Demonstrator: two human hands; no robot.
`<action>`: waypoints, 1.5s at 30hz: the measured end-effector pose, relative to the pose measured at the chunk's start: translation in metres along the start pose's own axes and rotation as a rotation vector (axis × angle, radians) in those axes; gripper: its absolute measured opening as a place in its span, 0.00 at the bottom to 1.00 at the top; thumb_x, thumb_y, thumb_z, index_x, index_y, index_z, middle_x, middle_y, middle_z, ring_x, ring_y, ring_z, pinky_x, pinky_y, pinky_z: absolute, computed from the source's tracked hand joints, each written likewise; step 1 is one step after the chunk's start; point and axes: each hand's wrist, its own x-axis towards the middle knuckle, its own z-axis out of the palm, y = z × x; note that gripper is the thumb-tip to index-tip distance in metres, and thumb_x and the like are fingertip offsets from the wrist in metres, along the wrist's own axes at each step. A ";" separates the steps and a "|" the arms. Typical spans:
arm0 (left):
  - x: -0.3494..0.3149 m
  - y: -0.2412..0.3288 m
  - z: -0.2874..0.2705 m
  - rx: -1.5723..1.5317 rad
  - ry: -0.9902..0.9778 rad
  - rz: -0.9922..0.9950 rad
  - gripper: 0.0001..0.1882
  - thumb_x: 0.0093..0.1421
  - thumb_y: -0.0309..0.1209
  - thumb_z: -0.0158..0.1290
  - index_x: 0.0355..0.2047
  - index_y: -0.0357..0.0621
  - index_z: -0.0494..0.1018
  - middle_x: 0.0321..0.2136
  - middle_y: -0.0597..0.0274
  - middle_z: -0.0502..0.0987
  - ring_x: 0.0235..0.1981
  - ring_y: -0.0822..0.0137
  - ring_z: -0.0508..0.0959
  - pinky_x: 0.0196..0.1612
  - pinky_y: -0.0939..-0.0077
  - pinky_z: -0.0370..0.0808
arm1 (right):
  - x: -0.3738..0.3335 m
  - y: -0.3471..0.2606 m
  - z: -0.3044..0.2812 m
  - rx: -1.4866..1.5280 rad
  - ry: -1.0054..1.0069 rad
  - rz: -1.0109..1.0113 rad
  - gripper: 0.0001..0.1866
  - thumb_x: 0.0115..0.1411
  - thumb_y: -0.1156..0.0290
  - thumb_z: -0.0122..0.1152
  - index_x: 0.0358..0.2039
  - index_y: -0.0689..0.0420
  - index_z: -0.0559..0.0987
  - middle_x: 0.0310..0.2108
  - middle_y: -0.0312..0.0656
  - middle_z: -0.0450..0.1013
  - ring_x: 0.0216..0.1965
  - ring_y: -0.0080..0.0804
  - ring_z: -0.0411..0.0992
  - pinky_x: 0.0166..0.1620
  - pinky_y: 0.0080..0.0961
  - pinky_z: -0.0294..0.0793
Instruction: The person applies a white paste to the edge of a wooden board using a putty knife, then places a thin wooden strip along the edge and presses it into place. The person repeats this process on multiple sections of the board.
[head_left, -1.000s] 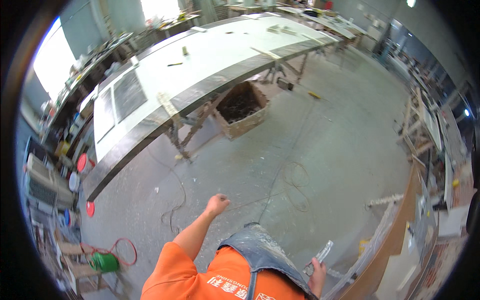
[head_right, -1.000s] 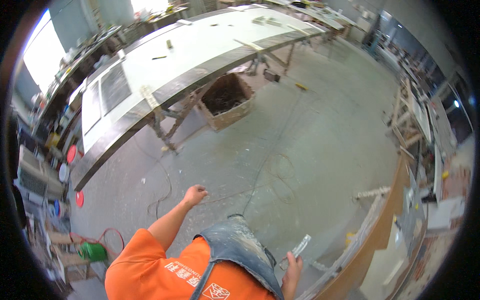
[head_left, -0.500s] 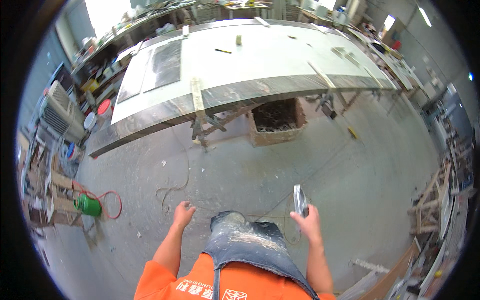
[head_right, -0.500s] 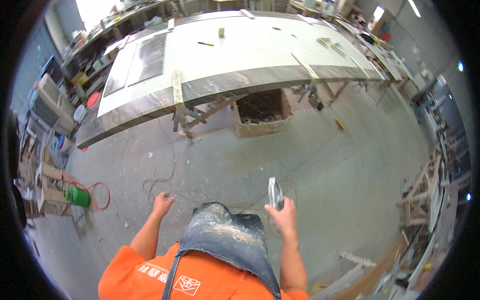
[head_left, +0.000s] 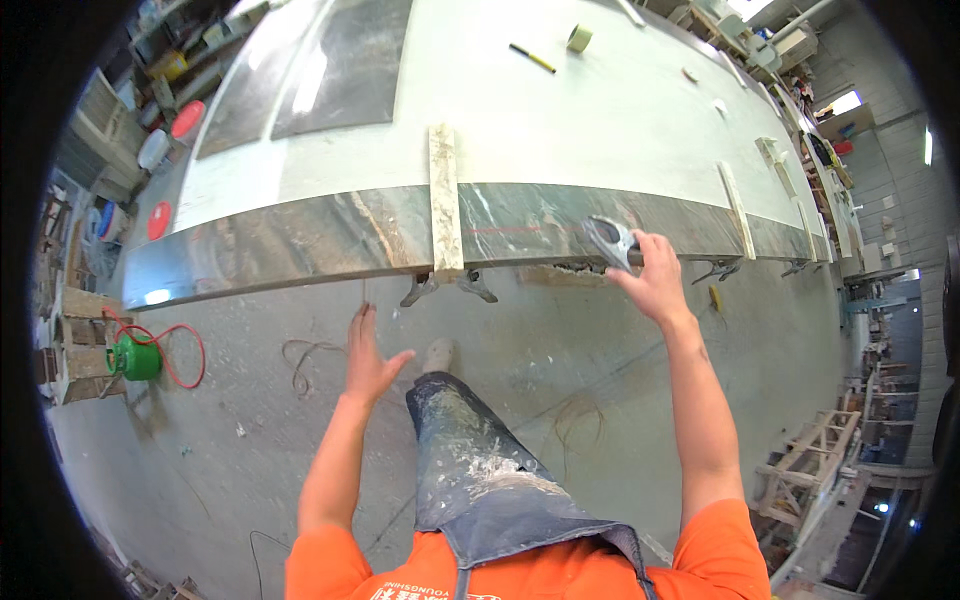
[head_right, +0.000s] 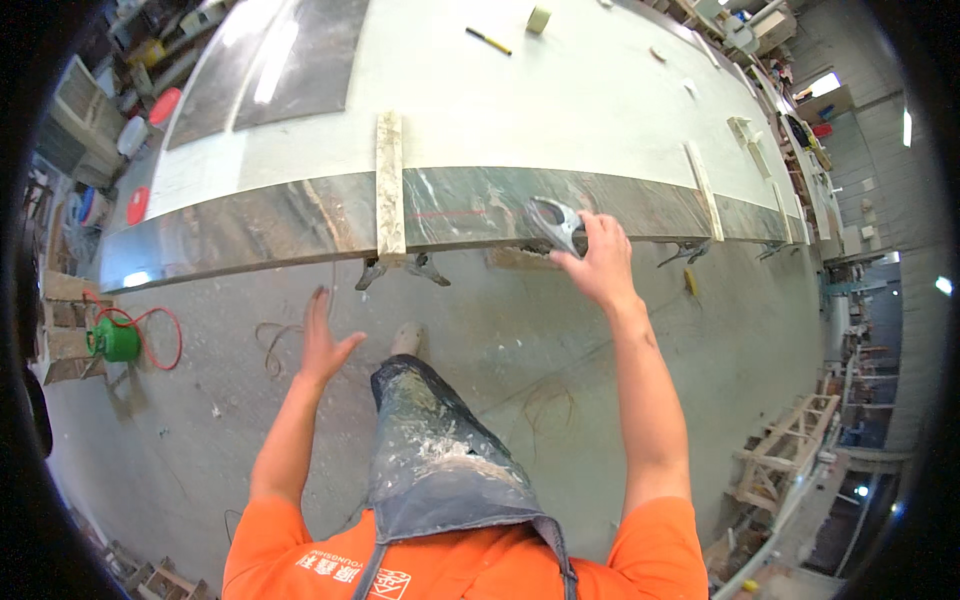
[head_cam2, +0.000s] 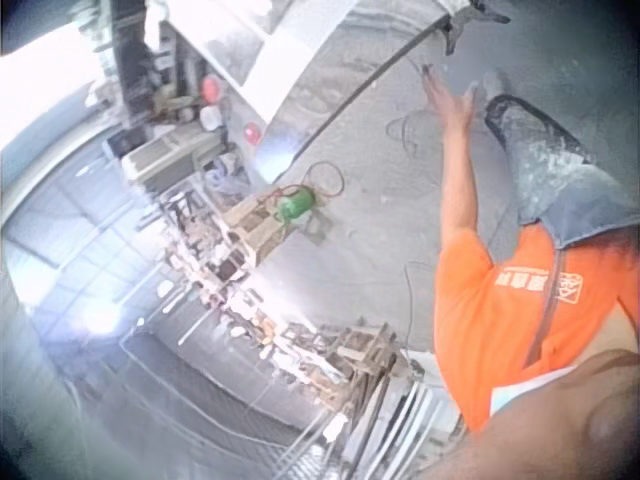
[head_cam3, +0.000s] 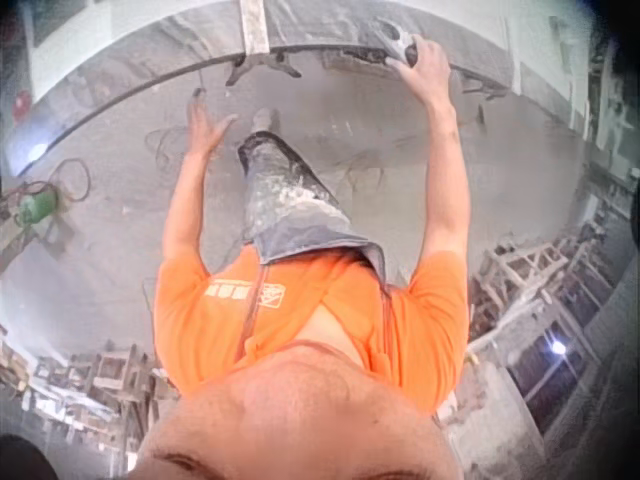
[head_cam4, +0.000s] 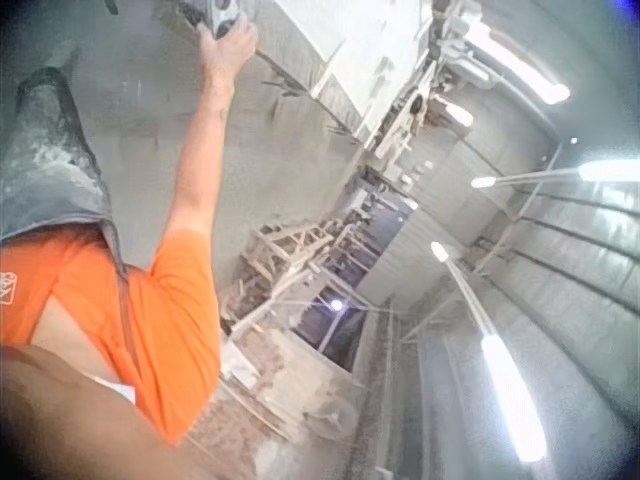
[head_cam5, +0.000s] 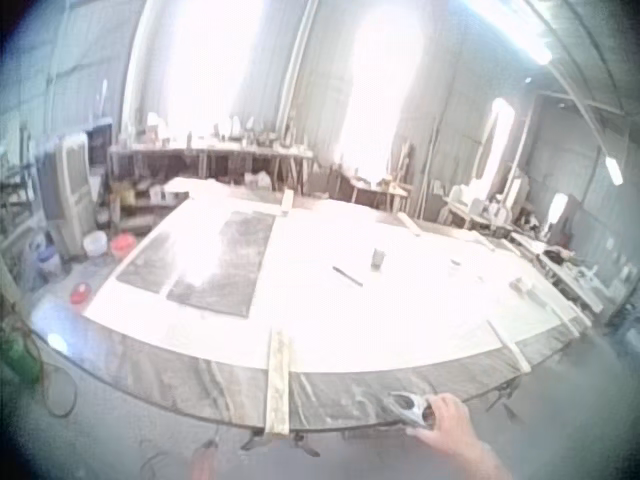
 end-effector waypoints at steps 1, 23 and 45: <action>0.031 -0.001 0.010 -0.022 0.010 0.055 0.54 0.49 0.47 0.69 0.67 0.32 0.54 0.64 0.34 0.59 0.66 0.37 0.59 0.68 0.53 0.58 | 0.017 0.000 0.000 -0.040 0.009 0.010 0.38 0.46 0.58 0.76 0.57 0.58 0.72 0.51 0.50 0.69 0.54 0.50 0.67 0.57 0.43 0.67; 0.049 -0.187 0.131 0.308 -0.304 0.190 0.33 0.65 0.44 0.50 0.67 0.44 0.60 0.66 0.54 0.64 0.67 0.53 0.62 0.68 0.51 0.58 | -0.023 -0.069 0.172 0.396 -0.325 -0.023 0.24 0.53 0.62 0.69 0.48 0.62 0.79 0.49 0.54 0.76 0.54 0.51 0.72 0.56 0.40 0.73; -0.066 -0.070 0.025 0.154 -0.050 -0.455 0.29 0.48 0.25 0.56 0.52 0.32 0.66 0.45 0.47 0.72 0.47 0.49 0.73 0.54 0.57 0.69 | 0.015 -0.048 0.306 0.624 -0.168 -0.365 0.21 0.48 0.58 0.65 0.44 0.49 0.82 0.43 0.45 0.78 0.46 0.50 0.75 0.49 0.45 0.73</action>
